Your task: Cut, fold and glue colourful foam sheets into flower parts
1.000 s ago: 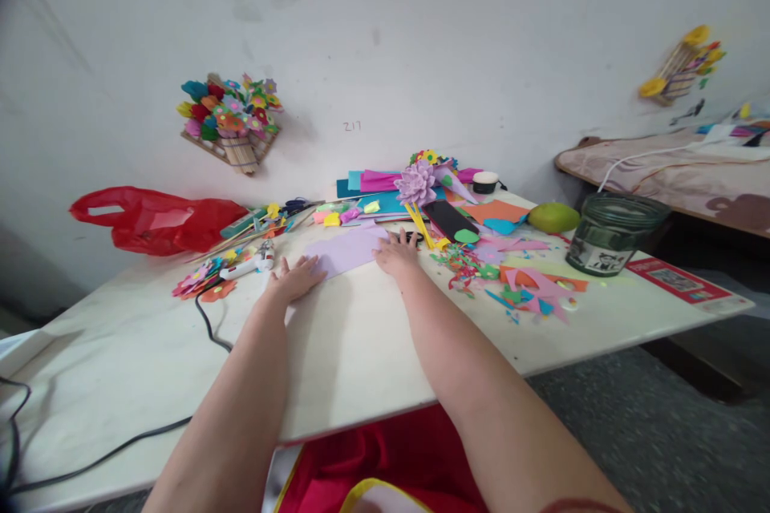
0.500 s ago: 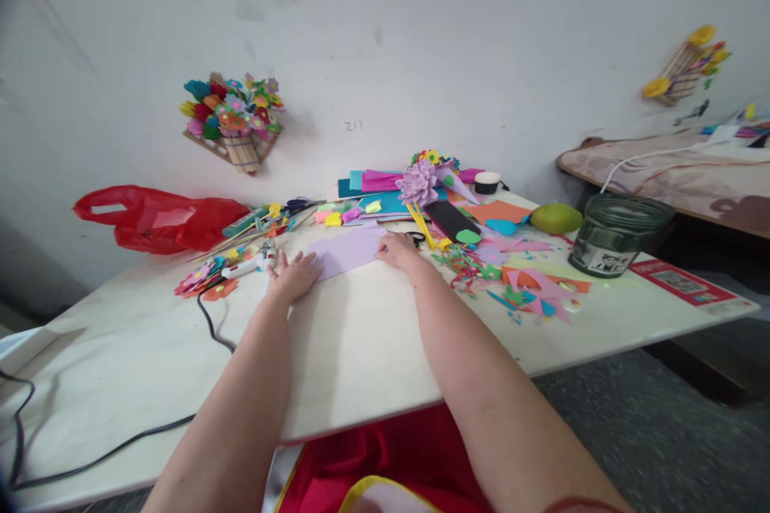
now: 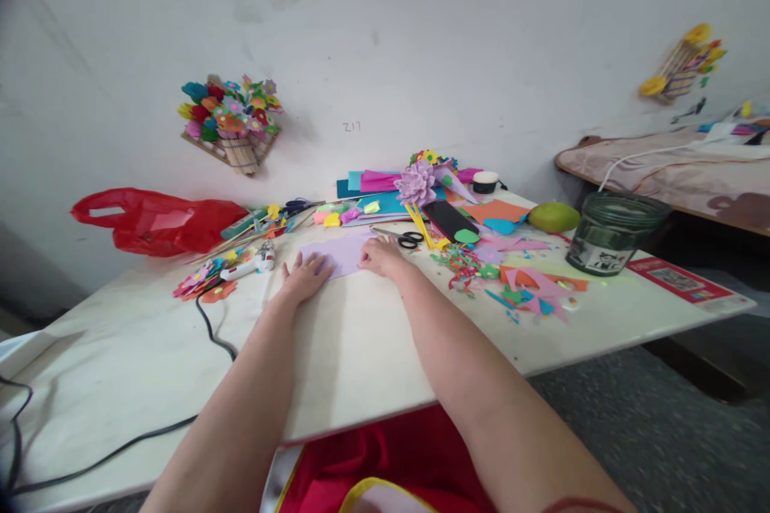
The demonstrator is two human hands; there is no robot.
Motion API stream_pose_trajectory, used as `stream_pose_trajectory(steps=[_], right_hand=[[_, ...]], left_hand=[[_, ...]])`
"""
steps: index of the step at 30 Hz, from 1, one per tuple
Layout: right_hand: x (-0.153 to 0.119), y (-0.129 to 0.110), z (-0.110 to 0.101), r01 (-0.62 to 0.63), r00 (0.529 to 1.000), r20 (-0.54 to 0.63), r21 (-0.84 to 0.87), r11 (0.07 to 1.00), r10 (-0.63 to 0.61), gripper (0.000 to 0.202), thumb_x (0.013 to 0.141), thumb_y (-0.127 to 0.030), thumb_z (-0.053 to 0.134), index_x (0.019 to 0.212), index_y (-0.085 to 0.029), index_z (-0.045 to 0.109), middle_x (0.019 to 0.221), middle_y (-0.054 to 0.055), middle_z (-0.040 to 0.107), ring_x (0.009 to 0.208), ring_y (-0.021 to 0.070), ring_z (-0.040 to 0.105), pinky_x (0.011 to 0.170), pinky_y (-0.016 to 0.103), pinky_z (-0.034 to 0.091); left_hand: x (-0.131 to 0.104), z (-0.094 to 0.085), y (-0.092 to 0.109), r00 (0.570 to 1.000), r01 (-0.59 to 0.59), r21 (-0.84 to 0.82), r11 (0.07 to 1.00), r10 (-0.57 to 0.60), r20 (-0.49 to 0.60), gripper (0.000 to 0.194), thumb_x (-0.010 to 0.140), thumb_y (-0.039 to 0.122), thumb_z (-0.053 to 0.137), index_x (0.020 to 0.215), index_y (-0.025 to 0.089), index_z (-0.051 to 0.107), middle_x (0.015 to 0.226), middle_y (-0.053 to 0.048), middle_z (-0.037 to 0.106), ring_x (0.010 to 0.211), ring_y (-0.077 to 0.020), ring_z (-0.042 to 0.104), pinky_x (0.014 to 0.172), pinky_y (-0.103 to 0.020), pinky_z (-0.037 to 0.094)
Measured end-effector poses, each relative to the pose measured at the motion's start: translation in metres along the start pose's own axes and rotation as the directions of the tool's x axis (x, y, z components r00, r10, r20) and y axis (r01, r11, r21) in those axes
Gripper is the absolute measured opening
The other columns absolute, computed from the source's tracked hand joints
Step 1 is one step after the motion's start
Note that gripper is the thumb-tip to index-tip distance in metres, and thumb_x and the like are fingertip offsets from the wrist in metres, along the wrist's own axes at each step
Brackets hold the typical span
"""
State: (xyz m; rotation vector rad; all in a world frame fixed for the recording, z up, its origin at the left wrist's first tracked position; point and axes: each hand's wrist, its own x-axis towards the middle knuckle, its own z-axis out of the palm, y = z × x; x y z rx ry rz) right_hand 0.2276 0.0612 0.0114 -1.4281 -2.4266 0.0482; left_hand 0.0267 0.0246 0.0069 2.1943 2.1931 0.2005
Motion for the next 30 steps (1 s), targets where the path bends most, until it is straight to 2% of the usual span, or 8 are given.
stream_pose_trajectory(steps=[5,8,11,16,22,24,26,30], right_hand=[[-0.002,0.008,-0.001,-0.166,0.974,0.147,-0.068,0.984,0.174,0.057,0.076,-0.058,0.043,0.123,-0.027,0.046,0.137,0.006,0.034,0.129,0.0294,0.016,0.100,0.057,0.003],[-0.001,0.016,-0.004,-0.196,0.951,0.222,-0.107,0.975,0.215,0.062,0.077,-0.061,0.036,0.131,-0.029,0.036,0.144,0.002,0.021,0.132,0.0298,0.002,0.100,0.057,-0.002],[-0.001,0.022,-0.007,-0.225,0.937,0.243,-0.127,0.966,0.250,0.065,0.076,-0.063,0.035,0.132,-0.031,0.033,0.144,0.001,0.019,0.131,0.0308,-0.001,0.099,0.059,-0.002],[-0.004,0.031,-0.010,-0.257,0.935,0.212,-0.140,0.956,0.283,0.058,0.075,-0.061,0.040,0.126,-0.033,0.043,0.142,0.001,0.025,0.130,0.0327,0.008,0.098,0.060,0.005],[-0.005,0.028,-0.015,-0.281,0.957,-0.113,-0.133,0.951,0.267,0.033,0.080,-0.042,0.046,0.100,-0.023,0.065,0.114,0.008,0.058,0.111,0.0273,0.044,0.096,0.049,0.021],[-0.004,0.023,-0.017,-0.189,0.976,-0.123,-0.088,0.978,0.178,0.031,0.080,-0.039,0.048,0.099,-0.021,0.065,0.107,0.008,0.062,0.102,0.0238,0.051,0.095,0.042,0.026],[-0.003,0.018,-0.017,-0.028,0.994,-0.110,-0.058,0.998,0.021,0.028,0.078,-0.035,0.051,0.098,-0.022,0.066,0.104,0.006,0.064,0.102,0.0213,0.052,0.095,0.038,0.027],[-0.004,0.011,-0.016,0.188,0.980,-0.060,-0.022,0.982,-0.189,0.030,0.069,-0.023,0.056,0.098,-0.023,0.065,0.103,0.002,0.065,0.102,0.0180,0.052,0.094,0.033,0.029]], left_hand=[[0.001,0.002,-0.003,0.999,-0.002,-0.010,1.000,0.002,0.038,0.060,0.081,0.056,0.021,0.133,0.029,0.032,0.144,-0.001,0.022,0.132,-0.0295,0.008,0.101,-0.057,0.007],[0.001,0.002,-0.003,0.999,-0.001,-0.014,1.000,0.002,0.042,0.061,0.080,0.057,0.021,0.133,0.029,0.031,0.144,-0.001,0.021,0.132,-0.0293,0.009,0.102,-0.055,0.009],[0.001,0.001,-0.003,0.999,0.001,-0.017,1.000,0.000,0.052,0.062,0.080,0.056,0.021,0.134,0.027,0.030,0.144,-0.002,0.020,0.132,-0.0292,0.009,0.102,-0.054,0.009],[0.000,-0.001,-0.002,0.998,0.003,-0.023,1.000,-0.002,0.063,0.062,0.080,0.056,0.022,0.134,0.026,0.030,0.144,-0.003,0.020,0.132,-0.0294,0.009,0.102,-0.054,0.009],[-0.001,-0.001,-0.002,1.000,-0.001,-0.039,0.999,0.002,0.029,0.060,0.080,0.057,0.024,0.132,0.028,0.033,0.143,-0.003,0.023,0.131,-0.0306,0.014,0.100,-0.057,0.011],[-0.001,-0.001,-0.002,1.000,-0.008,-0.043,0.999,0.008,0.018,0.060,0.080,0.057,0.024,0.131,0.028,0.034,0.143,-0.003,0.024,0.130,-0.0309,0.015,0.099,-0.058,0.012],[-0.001,-0.001,-0.002,1.000,-0.011,-0.045,0.999,0.012,0.010,0.059,0.080,0.056,0.024,0.130,0.028,0.035,0.142,-0.004,0.025,0.130,-0.0310,0.016,0.099,-0.059,0.013],[-0.001,-0.001,-0.002,1.000,-0.011,-0.044,0.999,0.011,0.004,0.057,0.081,0.055,0.026,0.129,0.028,0.037,0.142,-0.005,0.026,0.130,-0.0309,0.018,0.098,-0.060,0.014]])
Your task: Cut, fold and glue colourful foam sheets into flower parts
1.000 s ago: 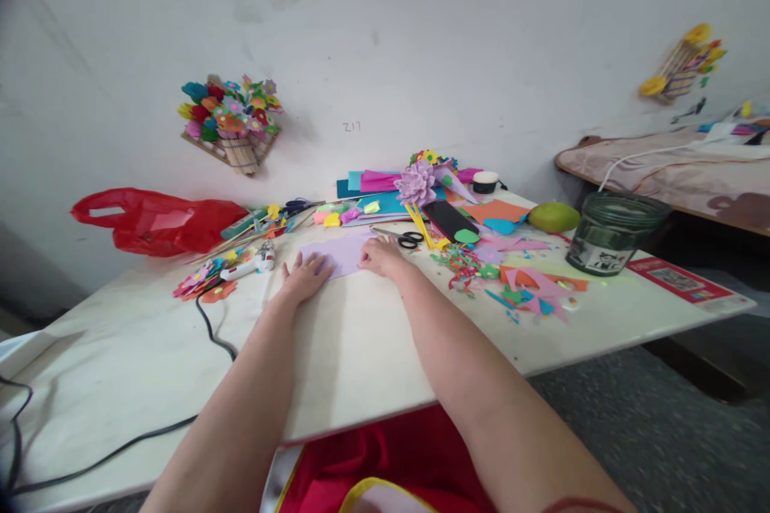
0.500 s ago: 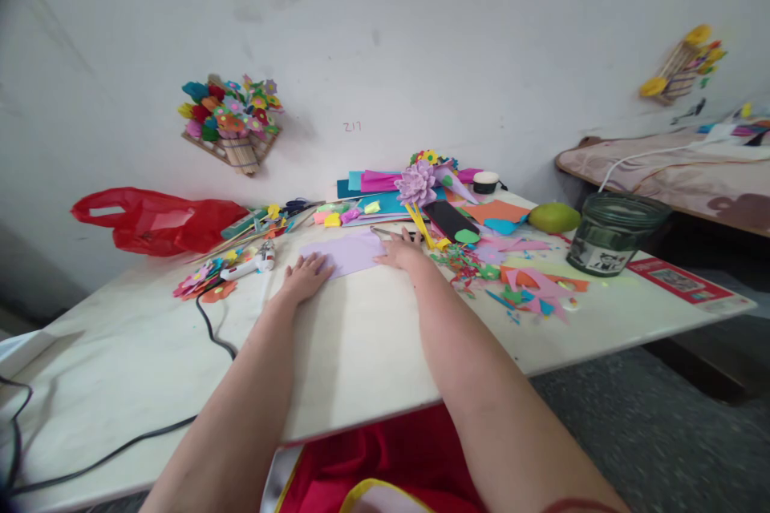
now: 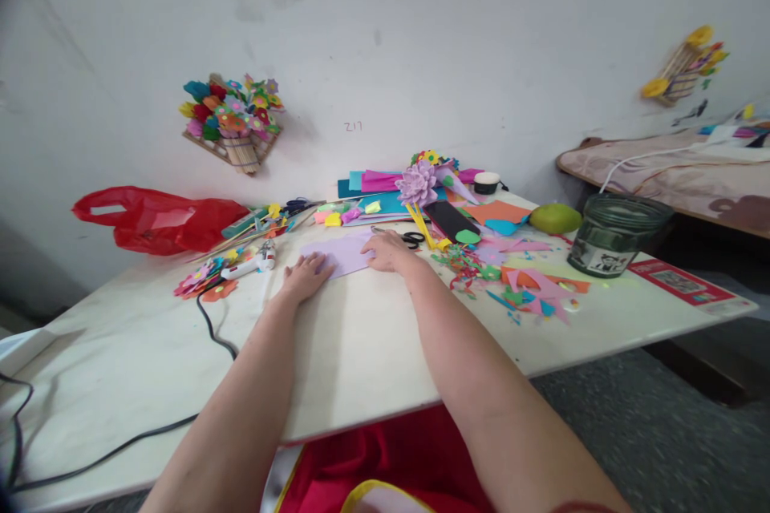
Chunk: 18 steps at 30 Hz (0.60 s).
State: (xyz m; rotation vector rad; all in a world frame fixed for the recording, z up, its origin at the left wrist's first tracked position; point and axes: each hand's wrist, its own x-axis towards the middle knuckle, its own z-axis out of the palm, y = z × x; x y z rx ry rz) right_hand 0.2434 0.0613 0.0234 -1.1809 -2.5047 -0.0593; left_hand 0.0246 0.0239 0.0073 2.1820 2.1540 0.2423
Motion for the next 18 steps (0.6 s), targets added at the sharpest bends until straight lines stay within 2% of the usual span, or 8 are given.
stream_pose_trajectory(steps=[5,12,18], right_hand=[[-0.0003,-0.0056,-0.0005,0.075,0.994,0.081,-0.065,0.995,-0.070,0.038,0.064,-0.015,0.055,0.100,-0.022,0.065,0.101,0.003,0.065,0.101,0.0185,0.054,0.094,0.031,0.030],[0.0008,-0.0071,0.0020,0.026,0.998,0.068,-0.100,0.995,-0.020,0.034,0.072,-0.013,0.048,0.100,-0.022,0.065,0.103,0.003,0.065,0.100,0.0176,0.055,0.090,0.027,0.035],[-0.0019,0.0000,-0.0016,0.070,0.990,0.125,-0.044,0.997,-0.064,0.042,0.064,-0.013,0.054,0.104,-0.025,0.063,0.109,0.000,0.062,0.103,0.0177,0.053,0.090,0.026,0.036]], left_hand=[[0.0001,-0.0004,-0.0001,1.000,0.004,-0.004,1.000,-0.004,0.004,0.057,0.081,0.055,0.025,0.130,0.028,0.036,0.142,-0.004,0.026,0.130,-0.0302,0.018,0.098,-0.060,0.013],[-0.0009,-0.0016,0.0008,1.000,0.013,-0.003,1.000,-0.013,0.005,0.056,0.081,0.054,0.026,0.129,0.027,0.038,0.142,-0.004,0.026,0.130,-0.0295,0.018,0.098,-0.060,0.013],[0.0002,-0.0011,-0.0007,1.000,0.010,-0.010,1.000,-0.010,0.000,0.055,0.081,0.053,0.025,0.128,0.029,0.038,0.142,-0.003,0.027,0.130,-0.0287,0.018,0.099,-0.058,0.013]])
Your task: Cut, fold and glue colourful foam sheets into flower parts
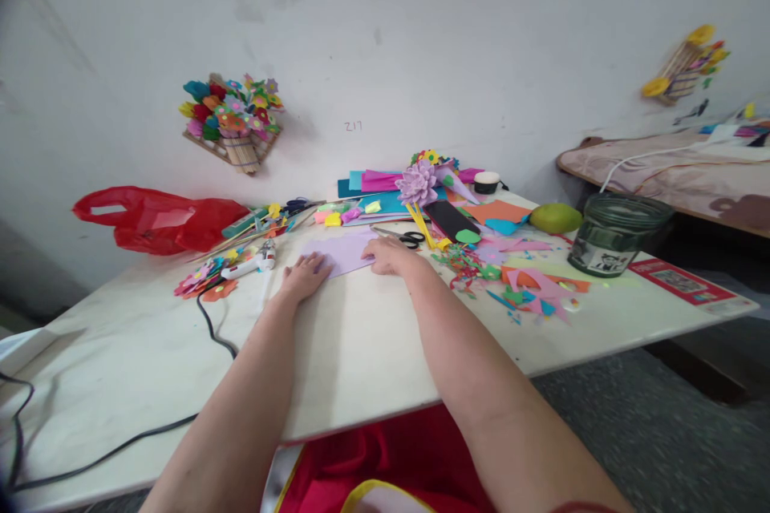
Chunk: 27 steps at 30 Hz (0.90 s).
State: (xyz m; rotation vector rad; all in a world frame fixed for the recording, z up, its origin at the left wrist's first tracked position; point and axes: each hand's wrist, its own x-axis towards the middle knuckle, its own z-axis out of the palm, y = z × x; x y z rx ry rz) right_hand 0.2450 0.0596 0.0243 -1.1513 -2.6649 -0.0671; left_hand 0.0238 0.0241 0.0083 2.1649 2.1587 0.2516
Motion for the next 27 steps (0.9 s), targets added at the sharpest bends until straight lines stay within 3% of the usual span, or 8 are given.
stream_pose_trajectory(steps=[6,9,13,16,19,23,27], right_hand=[[0.000,-0.005,-0.003,-0.069,0.997,-0.026,-0.079,0.995,0.067,0.032,0.074,-0.014,0.049,0.100,-0.022,0.065,0.105,0.004,0.064,0.103,0.0200,0.054,0.090,0.030,0.035],[0.002,-0.010,-0.002,-0.102,0.994,-0.051,-0.094,0.990,0.098,0.028,0.080,-0.019,0.045,0.099,-0.022,0.066,0.103,0.005,0.065,0.100,0.0193,0.055,0.088,0.029,0.036],[0.003,-0.011,-0.002,-0.091,0.994,-0.063,-0.078,0.993,0.086,0.026,0.080,-0.022,0.048,0.098,-0.025,0.066,0.100,0.003,0.066,0.097,0.0189,0.057,0.083,0.028,0.039],[0.004,-0.009,-0.002,-0.112,0.993,-0.047,-0.086,0.990,0.108,0.023,0.079,-0.023,0.050,0.091,-0.025,0.068,0.095,0.003,0.067,0.092,0.0190,0.058,0.079,0.027,0.040],[0.005,-0.006,-0.002,-0.140,0.990,-0.028,-0.097,0.985,0.138,0.021,0.077,-0.022,0.051,0.086,-0.024,0.070,0.092,0.004,0.068,0.090,0.0186,0.059,0.077,0.026,0.041],[0.005,-0.008,0.001,-0.114,0.992,-0.054,-0.080,0.990,0.110,0.023,0.077,-0.025,0.052,0.094,-0.024,0.068,0.094,0.004,0.067,0.093,0.0190,0.058,0.080,0.027,0.040],[0.008,-0.016,0.006,-0.043,0.995,-0.090,-0.020,0.999,0.041,0.023,0.077,-0.026,0.053,0.096,-0.025,0.067,0.095,0.002,0.067,0.093,0.0170,0.057,0.081,0.025,0.038]], left_hand=[[0.001,0.002,-0.002,1.000,0.000,-0.012,1.000,0.000,-0.008,0.054,0.082,0.052,0.025,0.128,0.029,0.039,0.141,-0.003,0.027,0.130,-0.0281,0.019,0.100,-0.056,0.013],[0.000,0.001,0.001,1.000,-0.004,-0.024,1.000,0.003,-0.026,0.059,0.078,0.060,0.028,0.127,0.030,0.040,0.140,-0.004,0.030,0.129,-0.0290,0.021,0.099,-0.058,0.011],[-0.003,-0.004,0.007,0.983,-0.115,-0.039,0.993,0.109,-0.147,0.058,0.070,0.061,0.046,0.119,0.031,0.049,0.137,-0.002,0.036,0.128,-0.0286,0.024,0.102,-0.055,0.007],[-0.006,-0.008,0.012,0.957,-0.220,-0.130,0.967,0.189,-0.219,0.036,0.070,0.046,0.055,0.100,0.027,0.061,0.129,-0.001,0.047,0.118,-0.0231,0.041,0.103,-0.041,0.022],[-0.008,-0.010,0.014,0.958,-0.242,-0.248,0.938,0.190,-0.216,0.020,0.069,0.034,0.057,0.084,0.024,0.065,0.118,-0.001,0.057,0.104,-0.0187,0.053,0.092,-0.029,0.037],[-0.006,-0.006,0.012,0.959,-0.254,-0.328,0.910,0.193,-0.205,0.011,0.067,0.028,0.058,0.073,0.023,0.065,0.113,-0.001,0.060,0.100,-0.0173,0.056,0.087,-0.026,0.040],[-0.002,-0.001,0.009,0.955,-0.271,-0.379,0.885,0.199,-0.220,0.011,0.065,0.031,0.059,0.069,0.022,0.064,0.111,-0.001,0.061,0.097,-0.0179,0.057,0.085,-0.027,0.041]])
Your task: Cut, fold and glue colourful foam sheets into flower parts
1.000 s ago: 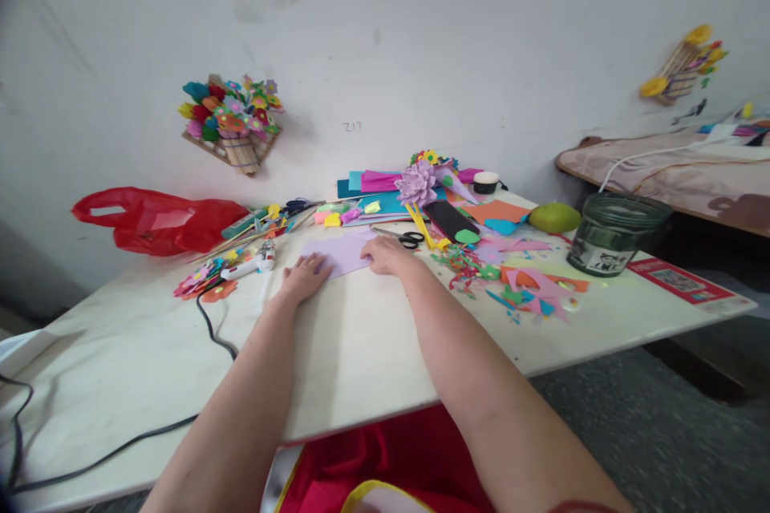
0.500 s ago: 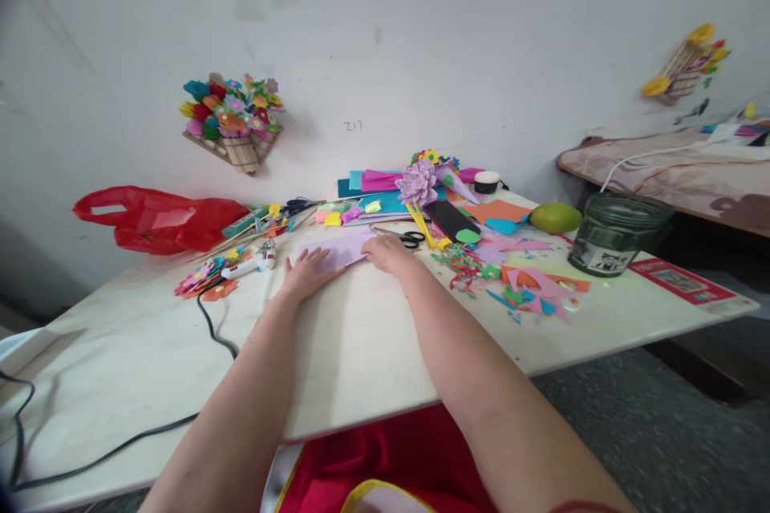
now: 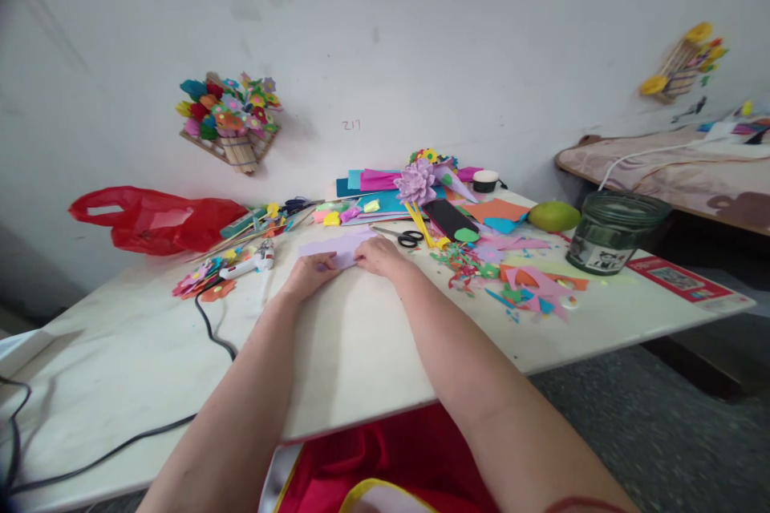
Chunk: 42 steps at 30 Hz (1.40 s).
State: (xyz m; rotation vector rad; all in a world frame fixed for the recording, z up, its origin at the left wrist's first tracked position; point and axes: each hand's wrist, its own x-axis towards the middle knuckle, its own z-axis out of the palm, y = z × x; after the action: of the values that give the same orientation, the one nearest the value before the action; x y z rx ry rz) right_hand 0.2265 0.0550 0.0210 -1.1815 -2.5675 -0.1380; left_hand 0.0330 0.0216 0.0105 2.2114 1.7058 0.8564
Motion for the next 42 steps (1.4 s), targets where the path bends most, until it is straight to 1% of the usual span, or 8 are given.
stream_pose_trajectory(steps=[5,10,14,21,29,35,40,42], right_hand=[[0.001,-0.007,0.002,-0.007,1.000,0.028,0.060,0.998,0.006,0.018,0.078,-0.024,0.053,0.086,-0.025,0.069,0.093,0.001,0.066,0.089,0.0146,0.057,0.077,0.021,0.039],[0.002,-0.009,0.005,-0.021,1.000,-0.011,0.140,0.990,0.023,0.017,0.076,-0.026,0.057,0.089,-0.024,0.068,0.094,0.001,0.066,0.092,0.0150,0.055,0.077,0.023,0.038],[0.004,-0.011,0.010,-0.013,0.999,-0.033,0.194,0.981,0.020,0.013,0.075,-0.023,0.058,0.084,-0.022,0.067,0.089,0.001,0.065,0.089,0.0145,0.054,0.075,0.023,0.038],[0.008,-0.008,0.018,-0.041,0.998,-0.036,0.282,0.959,0.053,0.008,0.073,-0.021,0.059,0.076,-0.020,0.067,0.089,0.002,0.064,0.089,0.0142,0.053,0.075,0.022,0.038],[0.009,-0.015,0.016,-0.099,0.994,-0.033,0.213,0.972,0.109,0.012,0.076,-0.028,0.057,0.074,-0.019,0.066,0.090,0.003,0.063,0.088,0.0148,0.052,0.073,0.022,0.038],[0.009,-0.020,0.012,-0.153,0.988,-0.017,0.109,0.982,0.155,0.019,0.077,-0.035,0.056,0.075,-0.019,0.066,0.093,0.005,0.062,0.088,0.0170,0.052,0.075,0.024,0.037],[0.010,-0.022,0.012,-0.188,0.982,-0.007,0.050,0.981,0.189,0.024,0.077,-0.039,0.055,0.078,-0.018,0.066,0.096,0.007,0.060,0.091,0.0186,0.050,0.079,0.027,0.036],[0.010,-0.022,0.012,-0.191,0.981,-0.015,0.029,0.981,0.191,0.025,0.077,-0.041,0.055,0.077,-0.018,0.066,0.095,0.007,0.061,0.092,0.0193,0.050,0.079,0.027,0.036]], left_hand=[[0.001,0.001,-0.003,1.000,-0.002,-0.036,0.999,0.003,0.007,0.013,0.063,0.032,0.060,0.067,0.021,0.063,0.110,-0.002,0.062,0.096,-0.0186,0.058,0.082,-0.026,0.042],[0.000,-0.001,-0.003,0.999,-0.011,-0.125,0.992,0.015,0.030,0.018,0.063,0.035,0.060,0.069,0.019,0.063,0.100,-0.003,0.066,0.093,-0.0179,0.058,0.081,-0.025,0.042],[-0.002,-0.002,-0.003,0.999,0.013,-0.148,0.989,-0.008,0.031,0.021,0.061,0.036,0.061,0.074,0.019,0.062,0.100,-0.003,0.065,0.086,-0.0167,0.060,0.078,-0.026,0.043],[-0.005,-0.006,0.002,0.998,0.046,-0.171,0.984,-0.038,0.050,0.016,0.061,0.033,0.061,0.063,0.018,0.060,0.103,-0.005,0.064,0.083,-0.0180,0.059,0.074,-0.027,0.042],[-0.002,-0.005,0.002,0.998,0.047,-0.095,0.994,-0.043,0.047,0.014,0.063,0.031,0.058,0.060,0.018,0.060,0.098,-0.004,0.066,0.079,-0.0185,0.059,0.070,-0.026,0.041],[0.000,-0.004,0.002,0.997,0.039,0.018,0.999,-0.040,0.060,0.016,0.066,0.032,0.055,0.067,0.018,0.062,0.092,-0.005,0.067,0.078,-0.0190,0.059,0.068,-0.026,0.042],[0.000,-0.005,0.005,0.996,0.042,0.091,0.995,-0.049,0.080,0.021,0.071,0.033,0.051,0.075,0.017,0.064,0.091,-0.006,0.066,0.084,-0.0202,0.059,0.074,-0.027,0.042],[0.001,-0.004,0.005,0.996,0.036,0.114,0.993,-0.045,0.081,0.021,0.072,0.033,0.051,0.078,0.017,0.064,0.096,-0.007,0.066,0.088,-0.0200,0.058,0.077,-0.027,0.042]])
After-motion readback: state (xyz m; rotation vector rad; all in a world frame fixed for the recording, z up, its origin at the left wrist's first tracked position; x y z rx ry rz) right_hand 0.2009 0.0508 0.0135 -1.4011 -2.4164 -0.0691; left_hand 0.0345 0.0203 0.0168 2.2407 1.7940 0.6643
